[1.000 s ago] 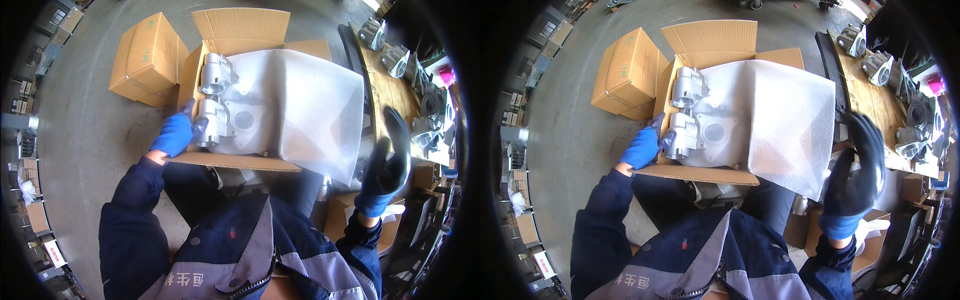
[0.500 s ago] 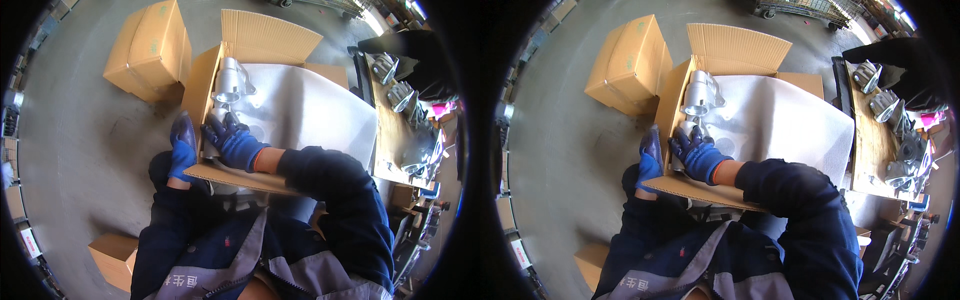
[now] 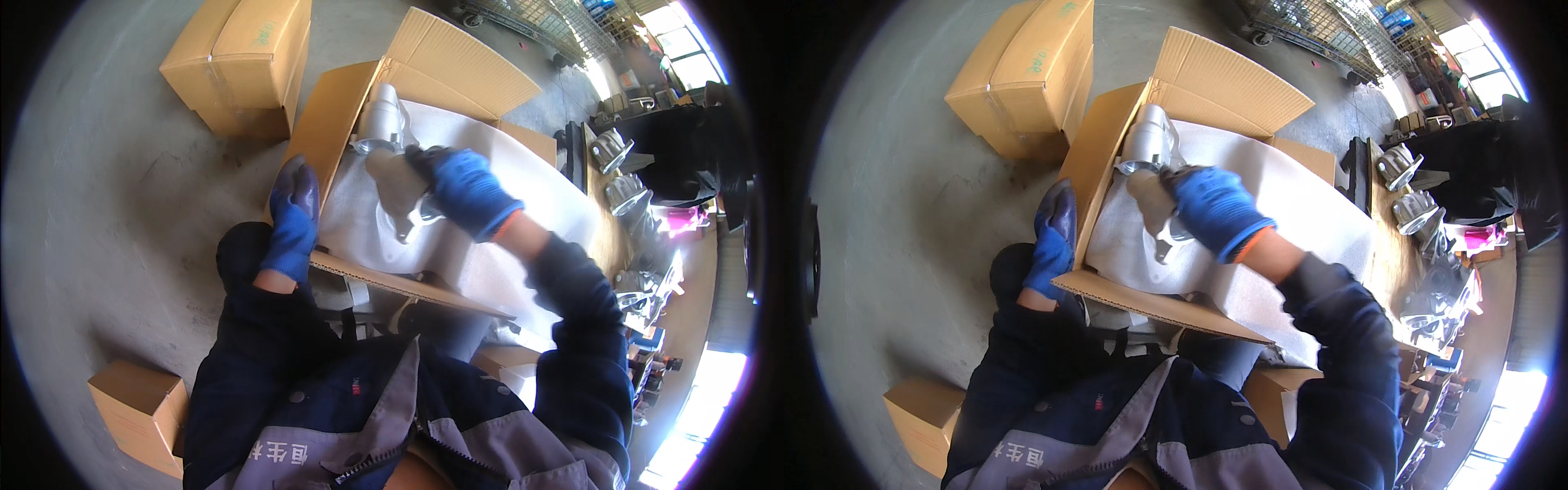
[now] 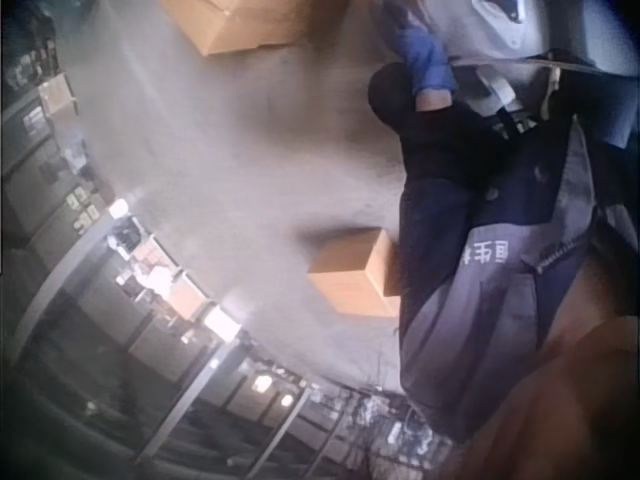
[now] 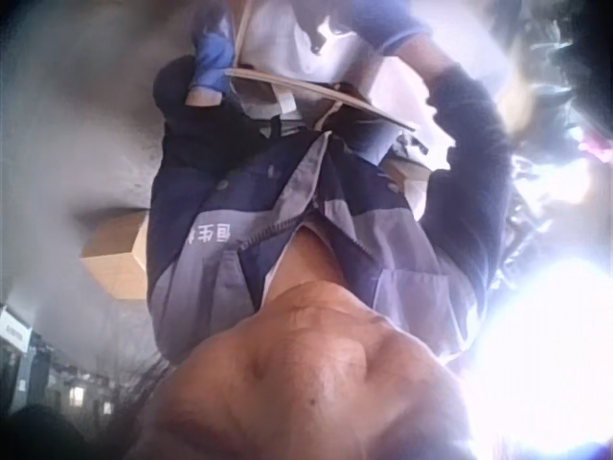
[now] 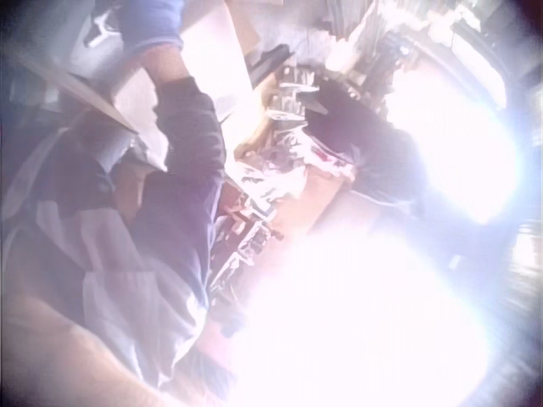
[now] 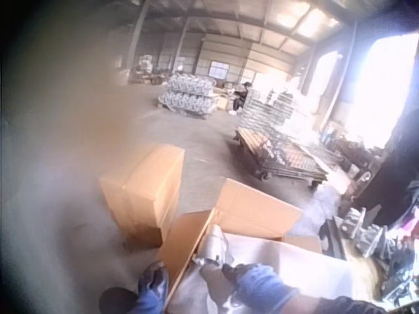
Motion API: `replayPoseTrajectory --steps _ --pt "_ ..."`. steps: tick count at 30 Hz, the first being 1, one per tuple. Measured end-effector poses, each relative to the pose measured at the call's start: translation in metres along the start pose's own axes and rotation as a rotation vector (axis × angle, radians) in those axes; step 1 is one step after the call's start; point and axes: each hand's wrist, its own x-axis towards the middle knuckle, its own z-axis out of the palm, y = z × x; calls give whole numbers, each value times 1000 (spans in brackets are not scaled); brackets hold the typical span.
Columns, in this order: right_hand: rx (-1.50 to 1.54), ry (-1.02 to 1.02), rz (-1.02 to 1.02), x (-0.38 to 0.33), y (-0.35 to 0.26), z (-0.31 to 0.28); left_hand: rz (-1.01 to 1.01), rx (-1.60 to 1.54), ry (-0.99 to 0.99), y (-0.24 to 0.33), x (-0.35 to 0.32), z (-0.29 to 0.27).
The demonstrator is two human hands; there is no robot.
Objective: The person packs shiny metal parts into a cardboard box. They remove each part from a plastic bag, place it into the box, and arrange them with white foam padding. The person closes the box and seals it with tape.
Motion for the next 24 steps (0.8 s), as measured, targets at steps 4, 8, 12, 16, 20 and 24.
replayPoseTrajectory --steps 4,8,12,16,20,24 --pt "52 -6 -345 -4 28 -34 -20 -18 9 6 -3 -1" --pt "-162 183 -793 8 9 -8 -53 -107 -7 6 -3 3" --pt "-278 266 -977 27 -2 33 -88 -199 -72 -17 7 -12" --pt "-768 442 -368 18 8 42 -149 -290 9 -4 -4 1" --pt "671 136 367 -6 13 51 -67 -70 3 1 -5 5" --pt "1024 251 497 -1 -29 47 -133 -346 6 -10 1 -2"
